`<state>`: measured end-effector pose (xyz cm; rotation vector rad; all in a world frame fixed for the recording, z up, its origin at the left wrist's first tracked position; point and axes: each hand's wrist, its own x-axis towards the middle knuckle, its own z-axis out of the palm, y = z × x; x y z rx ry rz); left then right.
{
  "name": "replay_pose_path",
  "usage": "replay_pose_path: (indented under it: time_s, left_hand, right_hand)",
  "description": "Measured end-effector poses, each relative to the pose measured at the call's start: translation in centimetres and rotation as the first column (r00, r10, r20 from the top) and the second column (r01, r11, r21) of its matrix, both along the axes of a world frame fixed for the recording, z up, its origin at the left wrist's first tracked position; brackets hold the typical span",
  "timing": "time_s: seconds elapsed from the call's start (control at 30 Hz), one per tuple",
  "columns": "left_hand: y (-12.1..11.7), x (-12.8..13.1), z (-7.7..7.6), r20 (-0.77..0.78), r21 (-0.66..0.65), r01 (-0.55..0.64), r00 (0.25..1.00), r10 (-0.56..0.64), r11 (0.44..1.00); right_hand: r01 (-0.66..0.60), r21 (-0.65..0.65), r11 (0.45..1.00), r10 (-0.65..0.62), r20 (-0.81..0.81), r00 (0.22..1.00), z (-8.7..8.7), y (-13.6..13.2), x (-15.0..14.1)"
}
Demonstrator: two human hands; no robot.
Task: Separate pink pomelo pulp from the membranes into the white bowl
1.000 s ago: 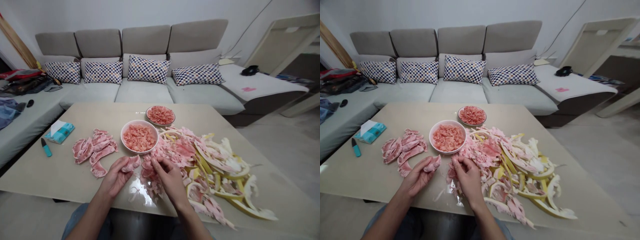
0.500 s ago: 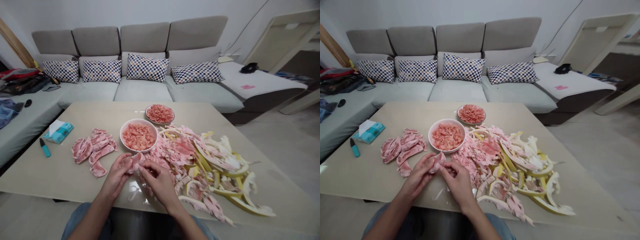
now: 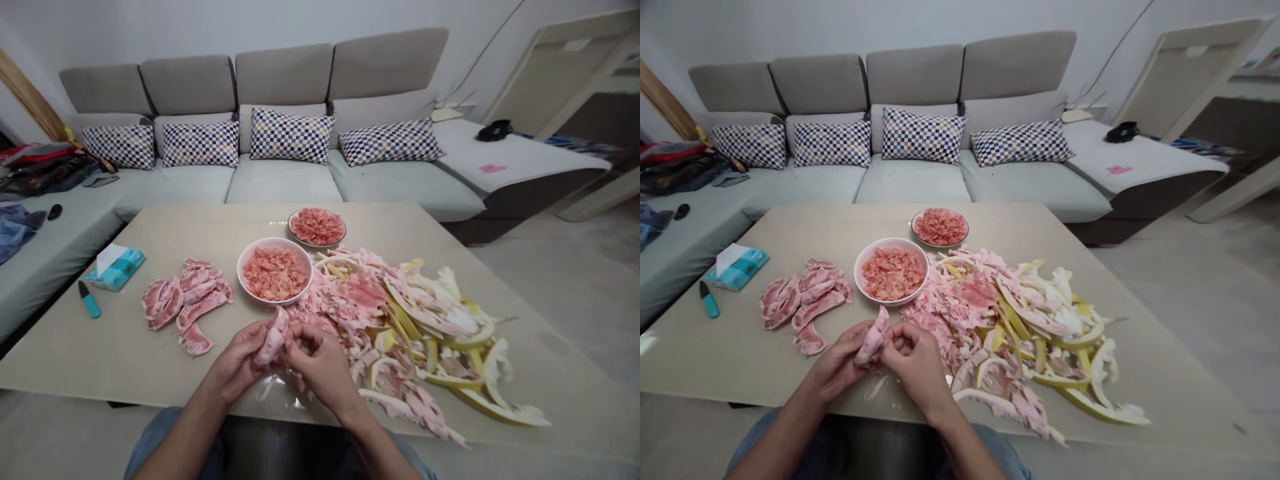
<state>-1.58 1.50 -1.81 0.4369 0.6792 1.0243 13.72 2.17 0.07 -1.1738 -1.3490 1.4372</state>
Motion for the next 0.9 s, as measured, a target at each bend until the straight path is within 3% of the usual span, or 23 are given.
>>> replay_pose_path:
  time_s: [0.13, 0.4, 0.63, 0.8, 0.9]
  left_hand:
    - [0.01, -0.40, -0.01, 0.135, -0.076, -0.037, 0.990, 0.047, 0.996]
    - [0.01, -0.45, 0.09, 0.125, -0.062, -0.092, 0.987, 0.099, 0.994]
    - [0.05, -0.43, -0.20, -0.101, 0.068, -0.137, 0.984, 0.144, 0.988]
    - [0.04, -0.88, 0.03, -0.342, 0.169, -0.117, 0.924, 0.169, 0.979]
    - [0.00, -0.85, 0.10, -0.398, 0.188, -0.098, 0.902, 0.167, 0.977]
  right_hand:
    - [0.013, 0.001, 1.000, -0.013, -0.038, 0.999, -0.26, 0.16, 0.14]
    - [0.059, 0.060, 0.996, -0.055, -0.065, 0.996, -0.42, 0.18, 0.01]
    - [0.025, 0.074, 0.997, -0.025, 0.001, 1.000, 0.12, 0.16, -0.02]
    - [-0.047, 0.048, 0.998, 0.044, 0.058, 0.997, -0.01, 0.30, 0.46]
    - [-0.031, 0.075, 0.997, 0.023, 0.101, 0.995, 0.02, 0.24, 0.41]
